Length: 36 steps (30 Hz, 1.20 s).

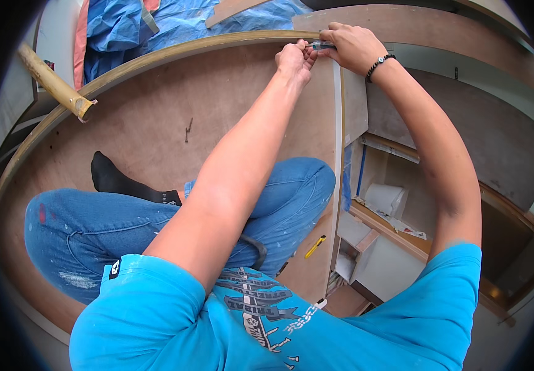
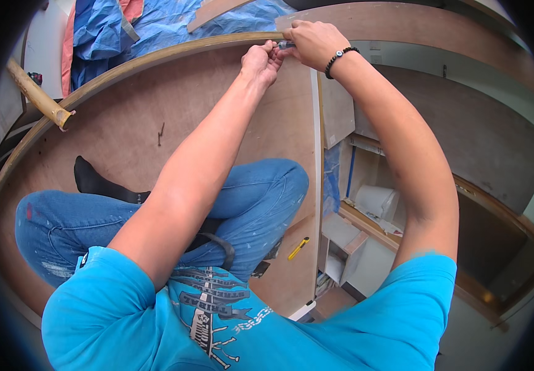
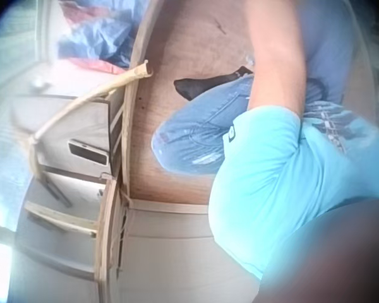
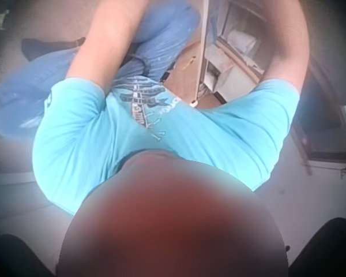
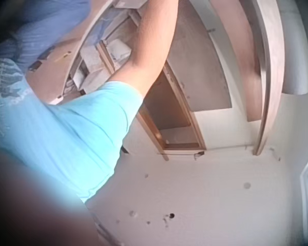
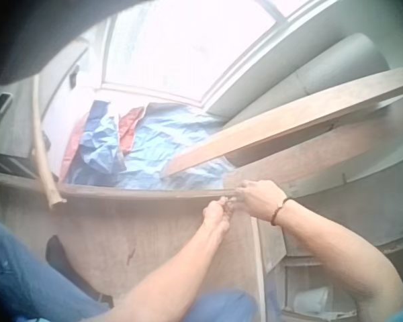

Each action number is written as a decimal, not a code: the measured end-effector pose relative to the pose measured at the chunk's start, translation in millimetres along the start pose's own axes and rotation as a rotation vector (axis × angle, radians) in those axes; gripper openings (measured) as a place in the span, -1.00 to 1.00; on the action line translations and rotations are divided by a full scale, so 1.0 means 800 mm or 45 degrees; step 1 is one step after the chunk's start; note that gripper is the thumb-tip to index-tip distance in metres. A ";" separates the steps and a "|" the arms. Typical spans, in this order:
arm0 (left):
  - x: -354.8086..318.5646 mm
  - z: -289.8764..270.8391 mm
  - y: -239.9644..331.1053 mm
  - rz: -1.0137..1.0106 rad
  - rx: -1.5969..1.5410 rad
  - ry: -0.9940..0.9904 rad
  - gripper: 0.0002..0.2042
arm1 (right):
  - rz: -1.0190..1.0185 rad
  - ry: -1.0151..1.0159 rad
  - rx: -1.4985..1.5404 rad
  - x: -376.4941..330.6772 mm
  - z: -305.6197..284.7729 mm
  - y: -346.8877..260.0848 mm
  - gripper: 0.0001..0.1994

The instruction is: The person sits on the floor and uses a screwdriver to drive screws into a curved wooden structure, securing trim pieces and panels. The person repeatedly positions screws and turns the screwdriver to fasten components.

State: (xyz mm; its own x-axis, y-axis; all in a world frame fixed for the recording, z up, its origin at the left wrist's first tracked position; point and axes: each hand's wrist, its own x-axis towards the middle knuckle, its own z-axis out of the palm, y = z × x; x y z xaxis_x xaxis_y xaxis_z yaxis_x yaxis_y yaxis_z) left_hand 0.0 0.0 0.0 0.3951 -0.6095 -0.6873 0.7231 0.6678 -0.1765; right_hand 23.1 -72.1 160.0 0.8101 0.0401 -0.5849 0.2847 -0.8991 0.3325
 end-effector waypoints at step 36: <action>-0.369 -0.098 0.120 0.314 1.597 -0.702 -0.86 | -0.716 -0.133 4.009 -0.237 0.096 -0.357 -0.64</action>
State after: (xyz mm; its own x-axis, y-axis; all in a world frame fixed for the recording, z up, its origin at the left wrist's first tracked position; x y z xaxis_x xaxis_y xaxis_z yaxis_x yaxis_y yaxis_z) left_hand -91.1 277.3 130.7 0.5430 -0.8173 -0.1929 0.5066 0.1356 0.8514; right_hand -251.3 143.7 119.1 0.9211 0.2374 -0.3086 -0.3202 0.9127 -0.2537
